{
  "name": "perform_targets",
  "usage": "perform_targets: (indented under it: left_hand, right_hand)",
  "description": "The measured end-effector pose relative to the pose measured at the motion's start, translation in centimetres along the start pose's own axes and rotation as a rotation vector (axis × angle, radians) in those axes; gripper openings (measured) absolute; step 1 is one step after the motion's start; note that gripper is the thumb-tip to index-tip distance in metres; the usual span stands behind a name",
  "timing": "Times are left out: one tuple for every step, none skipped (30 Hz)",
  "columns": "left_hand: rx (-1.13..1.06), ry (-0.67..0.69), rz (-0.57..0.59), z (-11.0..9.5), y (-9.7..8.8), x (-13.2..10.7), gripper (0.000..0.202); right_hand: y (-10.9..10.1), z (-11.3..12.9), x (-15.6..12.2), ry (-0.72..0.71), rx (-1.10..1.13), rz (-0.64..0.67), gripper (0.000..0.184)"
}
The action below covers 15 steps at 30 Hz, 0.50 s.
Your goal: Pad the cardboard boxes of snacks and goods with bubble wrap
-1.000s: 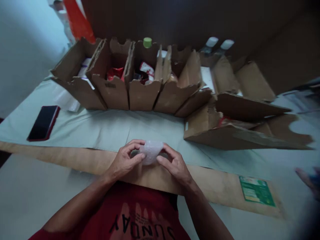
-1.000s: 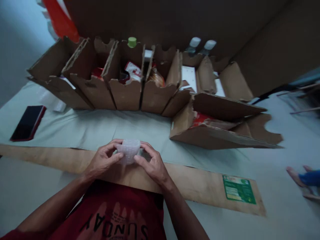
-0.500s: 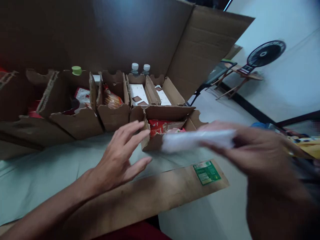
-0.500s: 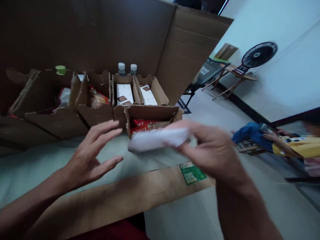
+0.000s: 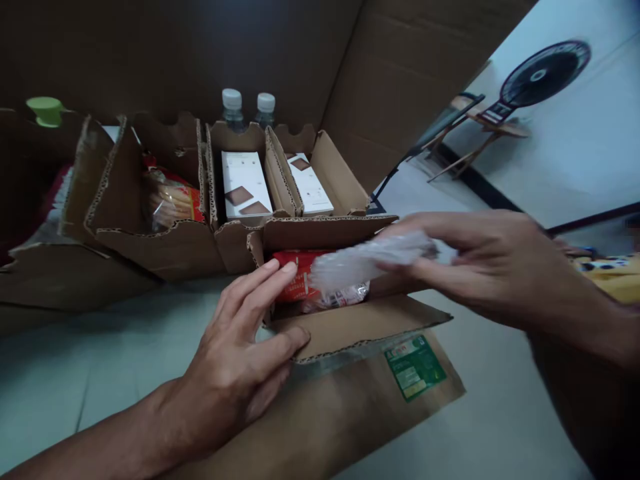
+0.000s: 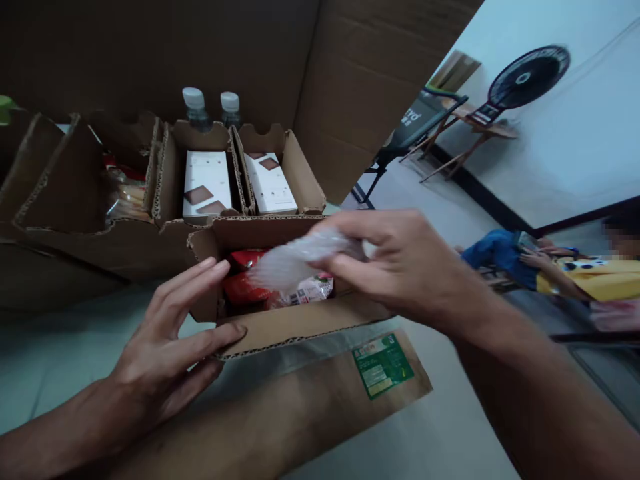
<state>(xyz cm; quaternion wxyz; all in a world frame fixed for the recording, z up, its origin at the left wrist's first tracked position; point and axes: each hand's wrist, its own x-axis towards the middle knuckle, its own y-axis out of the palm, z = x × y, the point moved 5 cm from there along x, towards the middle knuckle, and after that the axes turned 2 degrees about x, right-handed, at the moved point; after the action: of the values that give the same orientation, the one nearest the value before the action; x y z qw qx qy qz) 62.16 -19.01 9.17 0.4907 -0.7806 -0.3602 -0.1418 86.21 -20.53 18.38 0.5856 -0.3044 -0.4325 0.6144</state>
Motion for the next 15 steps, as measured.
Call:
perform_targets:
  left_hand:
    - [0.0,-0.009,-0.008,0.1,0.0,0.0,0.037]
    - [0.003,-0.017,-0.013,0.1,0.1,0.0,0.037]
    - [0.009,-0.026,-0.011,0.2,0.1,0.0,0.038]
    - [0.016,-0.035,-0.002,0.2,0.2,0.0,0.039]
    - [0.022,-0.039,0.004,0.2,0.3,-0.1,0.041]
    - [0.029,-0.044,0.007,0.3,0.3,-0.1,0.042]
    - [0.038,-0.047,0.009,0.3,0.3,-0.1,0.043]
    - [0.045,-0.049,0.007,0.3,0.3,-0.1,0.044]
    - [0.049,-0.049,0.005,0.3,0.3,-0.1,0.044]
    - [0.049,-0.048,0.0,0.3,0.2,0.0,0.043]
    - [0.046,-0.046,-0.006,0.3,0.2,0.1,0.043]
    - [0.043,-0.046,-0.014,0.3,0.3,0.1,0.042]
    - [0.038,-0.044,-0.025,0.4,0.3,0.2,0.041]
    - [0.036,-0.045,-0.034,0.5,0.3,0.3,0.04]
    - [0.036,-0.049,-0.042,0.5,0.4,0.4,0.039]
  right_hand:
    - [1.5,0.4,0.9,0.001,0.055,0.053,0.016]
    - [3.1,0.9,1.8,-0.008,0.093,0.118,0.015]
    - [4.7,1.4,2.5,-0.024,0.106,0.184,0.015]
    - [6.1,1.8,3.1,-0.036,0.089,0.25,0.016]
    - [7.3,2.1,3.5,-0.039,0.041,0.309,0.017]
    - [8.3,2.3,3.7,-0.039,-0.028,0.368,0.017]
    - [9.0,2.4,3.8,-0.046,-0.106,0.427,0.015]
    - [9.4,2.5,3.8,-0.061,-0.178,0.48,0.013]
    - [9.6,2.7,3.7,-0.08,-0.233,0.519,0.011]
    - [9.7,2.8,3.7,-0.096,-0.266,0.55,0.012]
    - [9.8,2.9,3.8,-0.103,-0.283,0.571,0.015]
    - [10.0,3.0,3.9,-0.099,-0.288,0.591,0.018]
    - [10.3,3.1,4.2,-0.085,-0.291,0.609,0.018]
    - [10.7,3.1,4.5,-0.067,-0.295,0.628,0.018]
    - [11.3,3.2,4.9,-0.051,-0.305,0.649,0.018]
